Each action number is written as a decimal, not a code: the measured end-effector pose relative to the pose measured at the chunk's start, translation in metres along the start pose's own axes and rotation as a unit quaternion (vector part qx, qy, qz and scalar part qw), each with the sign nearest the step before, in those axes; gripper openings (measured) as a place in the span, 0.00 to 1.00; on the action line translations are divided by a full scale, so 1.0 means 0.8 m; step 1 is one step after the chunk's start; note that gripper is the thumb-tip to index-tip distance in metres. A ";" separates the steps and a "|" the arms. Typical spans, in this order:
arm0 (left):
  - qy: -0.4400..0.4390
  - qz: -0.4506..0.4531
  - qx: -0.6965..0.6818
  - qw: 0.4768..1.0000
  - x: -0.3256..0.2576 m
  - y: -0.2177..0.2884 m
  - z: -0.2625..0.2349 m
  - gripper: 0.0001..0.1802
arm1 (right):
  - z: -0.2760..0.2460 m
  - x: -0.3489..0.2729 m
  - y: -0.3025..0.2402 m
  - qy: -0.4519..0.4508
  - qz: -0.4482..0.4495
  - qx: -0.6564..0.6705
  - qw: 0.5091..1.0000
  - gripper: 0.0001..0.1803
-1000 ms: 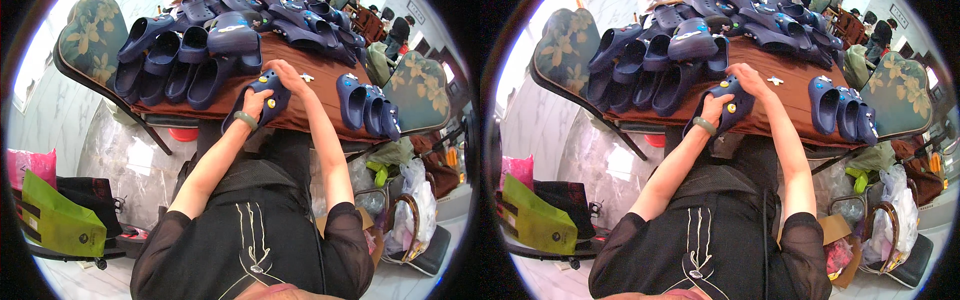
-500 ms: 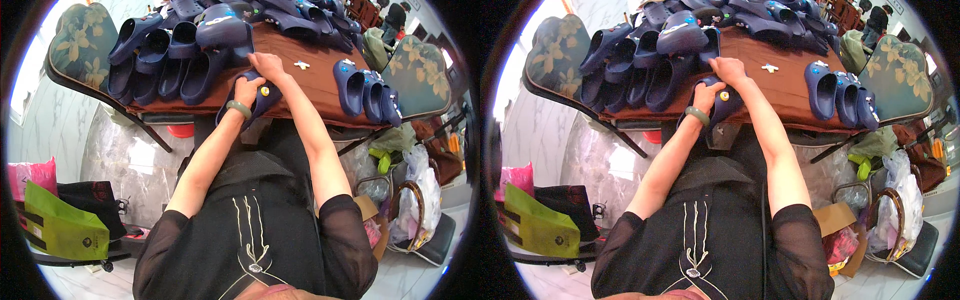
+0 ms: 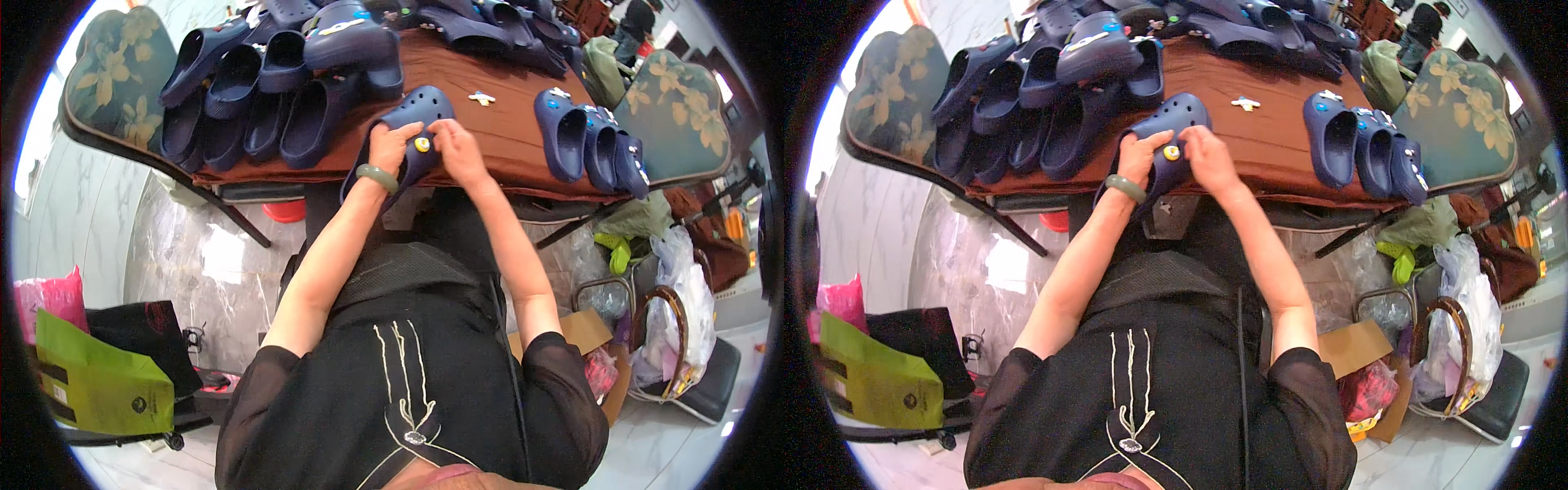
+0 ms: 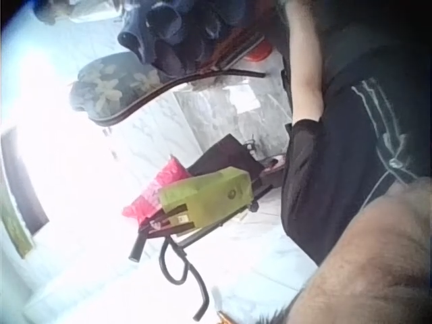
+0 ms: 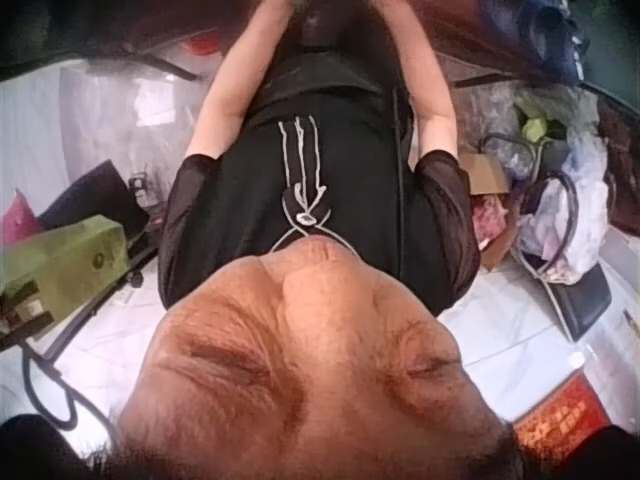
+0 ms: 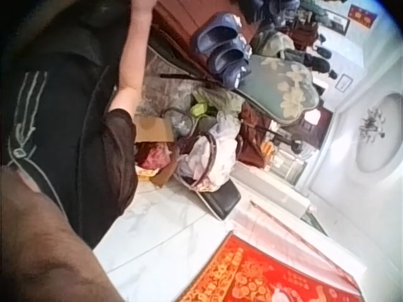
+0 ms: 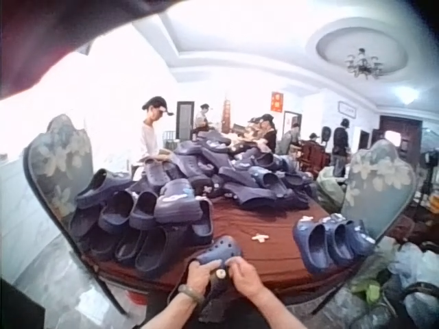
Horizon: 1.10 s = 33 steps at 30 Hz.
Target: Decorating blue clogs by inserting small plastic charms into the holes on the top of the shoes.
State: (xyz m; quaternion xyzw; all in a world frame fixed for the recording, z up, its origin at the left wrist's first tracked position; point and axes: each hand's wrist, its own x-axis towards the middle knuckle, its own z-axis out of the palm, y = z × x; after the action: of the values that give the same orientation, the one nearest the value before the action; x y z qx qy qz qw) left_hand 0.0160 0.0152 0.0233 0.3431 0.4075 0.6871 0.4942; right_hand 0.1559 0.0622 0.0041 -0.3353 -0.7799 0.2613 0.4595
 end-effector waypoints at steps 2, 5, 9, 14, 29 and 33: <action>-0.016 -0.005 -0.029 0.999 0.009 -0.009 -0.014 0.08 | 0.020 -0.010 -0.035 0.026 -0.057 -0.132 0.989 0.14; -0.051 -0.004 -0.053 0.997 0.014 -0.016 -0.016 0.09 | 0.019 -0.012 -0.045 0.031 -0.035 -0.175 0.983 0.18; -0.020 -0.002 -0.072 0.997 0.023 -0.023 -0.010 0.14 | 0.020 -0.005 -0.025 0.048 -0.118 -0.179 0.976 0.14; -0.020 0.027 -0.017 0.999 0.021 -0.013 -0.008 0.13 | 0.030 0.002 -0.022 0.074 -0.131 -0.236 0.960 0.06; -0.016 0.004 -0.016 1.000 0.005 -0.001 -0.002 0.19 | -0.082 0.041 0.120 0.142 -0.014 -0.369 0.918 0.08; 0.000 -0.011 -0.013 1.000 0.010 -0.007 -0.005 0.21 | -0.077 0.034 0.122 0.160 -0.071 -0.311 0.934 0.06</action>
State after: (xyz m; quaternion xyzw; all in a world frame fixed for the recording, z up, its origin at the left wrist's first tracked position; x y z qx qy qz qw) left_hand 0.0126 0.0230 0.0174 0.3322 0.4025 0.6870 0.5056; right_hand 0.2289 0.1516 -0.0241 -0.4423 -0.7603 -0.0851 0.4680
